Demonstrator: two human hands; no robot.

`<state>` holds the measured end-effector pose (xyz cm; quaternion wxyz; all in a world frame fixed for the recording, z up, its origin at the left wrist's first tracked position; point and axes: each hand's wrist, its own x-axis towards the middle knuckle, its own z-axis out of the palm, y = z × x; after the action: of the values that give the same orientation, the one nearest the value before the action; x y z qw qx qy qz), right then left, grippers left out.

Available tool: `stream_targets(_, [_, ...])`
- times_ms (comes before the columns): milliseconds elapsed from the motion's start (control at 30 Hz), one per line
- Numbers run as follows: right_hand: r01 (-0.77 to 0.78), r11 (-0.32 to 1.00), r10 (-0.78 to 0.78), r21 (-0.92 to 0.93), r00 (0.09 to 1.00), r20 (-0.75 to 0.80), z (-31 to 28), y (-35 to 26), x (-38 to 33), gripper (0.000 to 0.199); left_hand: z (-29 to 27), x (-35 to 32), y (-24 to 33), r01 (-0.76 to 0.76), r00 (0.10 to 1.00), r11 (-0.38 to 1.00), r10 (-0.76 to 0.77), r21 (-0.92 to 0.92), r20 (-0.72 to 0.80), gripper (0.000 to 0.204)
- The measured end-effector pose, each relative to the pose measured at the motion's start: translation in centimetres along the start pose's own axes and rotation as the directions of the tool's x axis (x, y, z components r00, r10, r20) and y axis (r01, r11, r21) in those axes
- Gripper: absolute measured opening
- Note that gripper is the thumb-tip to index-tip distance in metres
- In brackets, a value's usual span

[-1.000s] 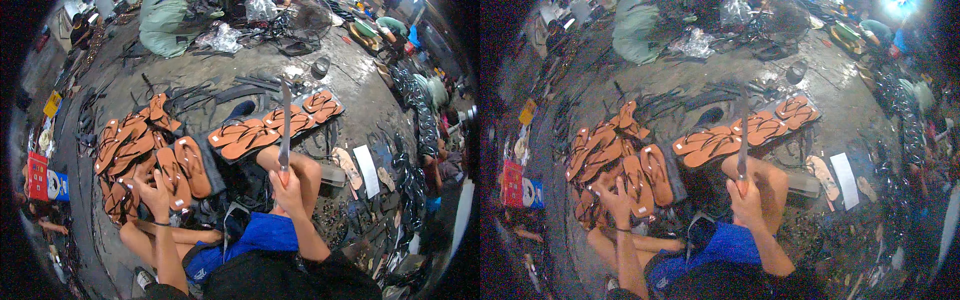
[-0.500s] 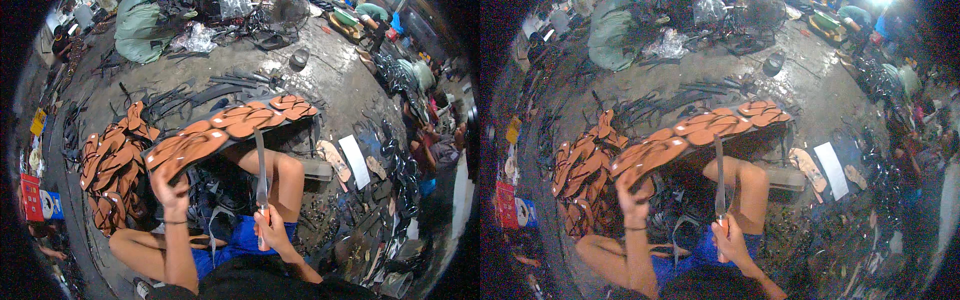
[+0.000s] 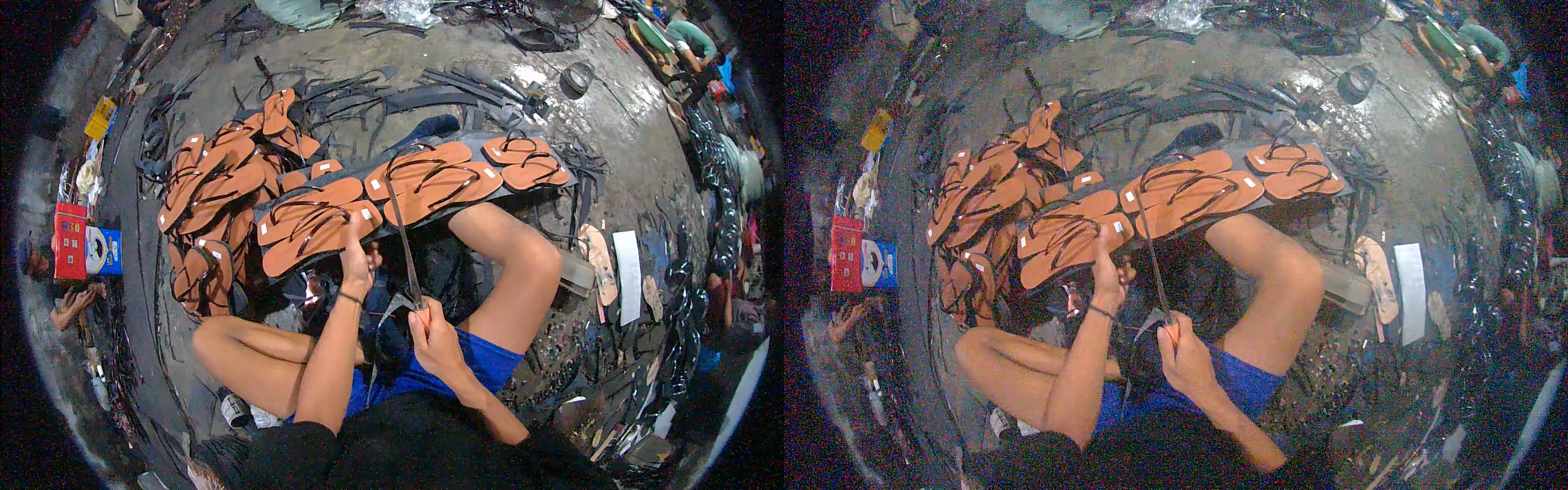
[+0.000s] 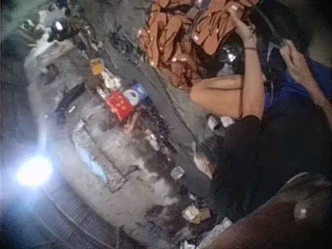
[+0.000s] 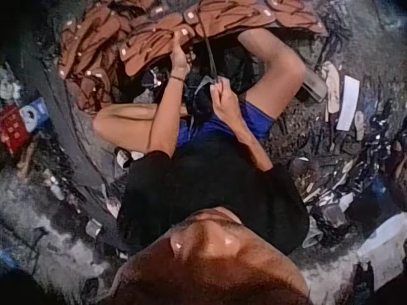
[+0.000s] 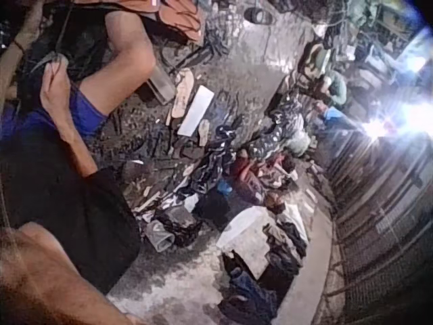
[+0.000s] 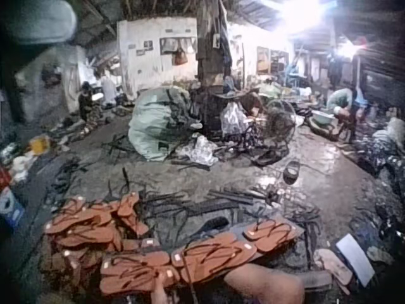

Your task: The person sits on the floor and uses a knife to trim excess rubber from the straps of flip-flops. They repeatedly pick up sandals, cut the strap edges, and place the finished items aside.

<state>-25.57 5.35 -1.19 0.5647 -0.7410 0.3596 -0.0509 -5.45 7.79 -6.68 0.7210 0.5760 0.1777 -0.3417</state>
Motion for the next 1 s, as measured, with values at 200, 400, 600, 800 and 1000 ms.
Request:
stream_targets(200, [-0.017,0.993,0.017,-0.114,1.000,-0.004,0.3,0.0,1.4,0.032,0.8,-0.6,0.8,-0.006,0.994,0.998,0.014,-0.068,0.112,0.052])
stream_targets(400, [0.035,0.977,-0.024,-0.212,0.998,0.051,0.5,0.5,4.4,0.030,1.2,-1.6,0.6,0.063,0.995,0.987,-0.051,-0.147,0.089,0.054])
stream_targets(600, [0.048,0.993,-0.019,-0.109,0.968,0.252,-0.7,1.6,8.9,0.035,0.1,-1.2,-0.5,0.151,0.975,0.948,-0.097,-0.280,0.198,0.054])
stream_targets(800, [0.014,0.971,0.034,-0.241,0.980,0.195,0.9,-0.2,11.5,0.032,0.0,-1.0,-0.3,0.235,0.968,0.902,-0.181,-0.363,0.176,0.051])
stream_targets(1000, [0.045,0.850,0.092,-0.524,0.968,0.232,5.6,3.0,14.8,0.020,-0.7,-1.1,0.3,0.263,0.947,0.898,-0.170,-0.354,0.271,0.043])
